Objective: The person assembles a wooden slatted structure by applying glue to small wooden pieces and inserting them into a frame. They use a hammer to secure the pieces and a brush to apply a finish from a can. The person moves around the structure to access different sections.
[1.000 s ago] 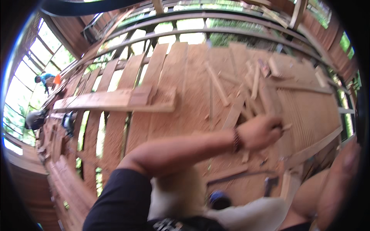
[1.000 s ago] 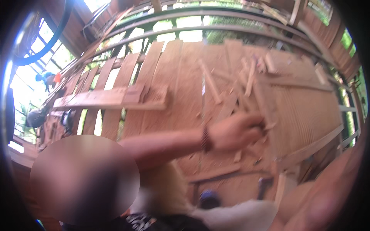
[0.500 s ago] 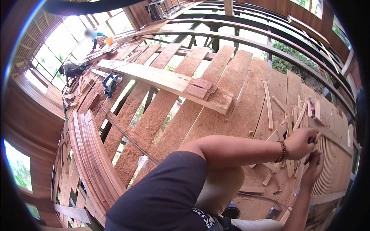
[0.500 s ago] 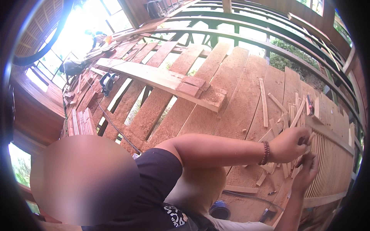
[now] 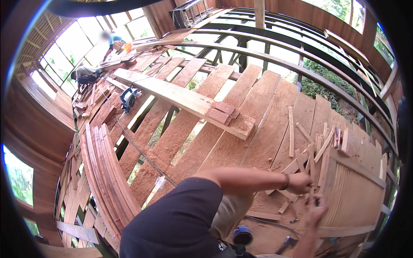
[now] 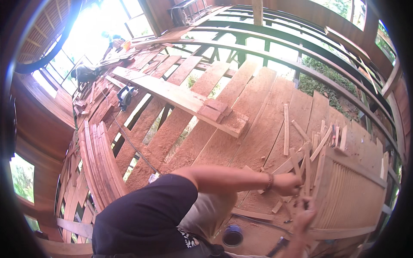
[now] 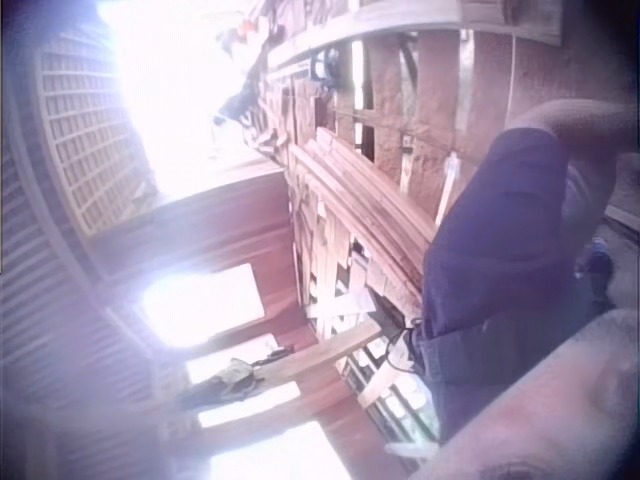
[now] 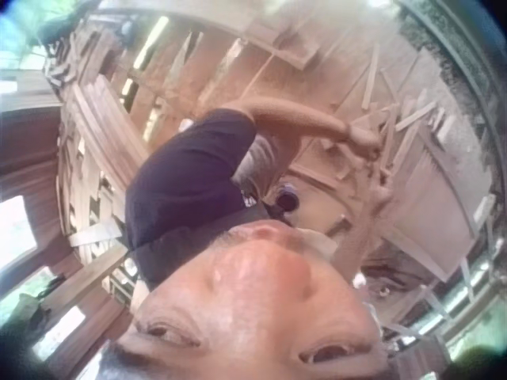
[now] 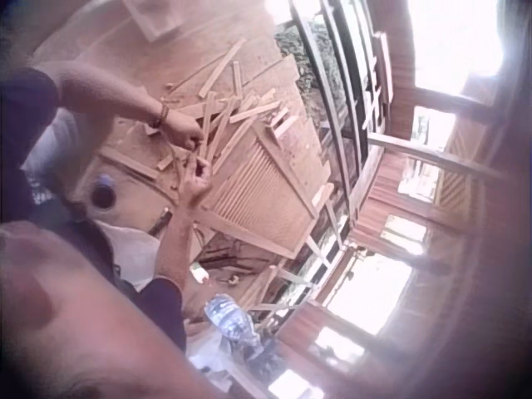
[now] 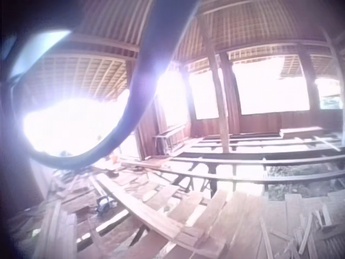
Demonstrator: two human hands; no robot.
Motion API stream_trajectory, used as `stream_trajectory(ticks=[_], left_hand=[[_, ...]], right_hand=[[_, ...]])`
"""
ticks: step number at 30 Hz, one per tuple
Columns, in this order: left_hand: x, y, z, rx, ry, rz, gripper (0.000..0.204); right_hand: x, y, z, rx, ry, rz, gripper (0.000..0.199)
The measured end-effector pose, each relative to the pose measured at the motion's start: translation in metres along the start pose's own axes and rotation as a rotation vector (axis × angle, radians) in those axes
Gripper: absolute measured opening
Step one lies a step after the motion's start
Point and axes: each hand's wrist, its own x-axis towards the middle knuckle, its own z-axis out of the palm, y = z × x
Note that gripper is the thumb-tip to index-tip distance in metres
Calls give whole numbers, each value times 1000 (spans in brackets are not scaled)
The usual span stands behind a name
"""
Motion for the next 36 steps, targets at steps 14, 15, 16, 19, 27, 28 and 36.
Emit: stream_trajectory(ticks=[14, 15, 16, 19, 27, 28, 36], left_hand=[[-291, 263, -7, -677, -128, -764, 26], [-294, 288, -31, -730, -157, -808, 25], [-305, 301, -35, -856, -95, -831, 21], [-311, 355, -90, -978, -24, -795, 26], [-322, 412, -67, -812, 188, -459, 18], [-328, 419, -64, -828, 201, -440, 17], [-346, 438, -66, -708, 225, -373, 19]], right_hand=[[-211, -157, -73, -273, -884, 656, 30], [-200, -197, -84, -285, -866, 653, 32], [-182, -256, -82, -289, -889, 639, 34], [-146, -327, -79, -327, -877, 304, 39], [-103, -429, -111, -494, -1004, -100, 44], [-103, -435, -114, -487, -1030, -144, 44], [-91, -466, -97, -437, -1241, -278, 55]])
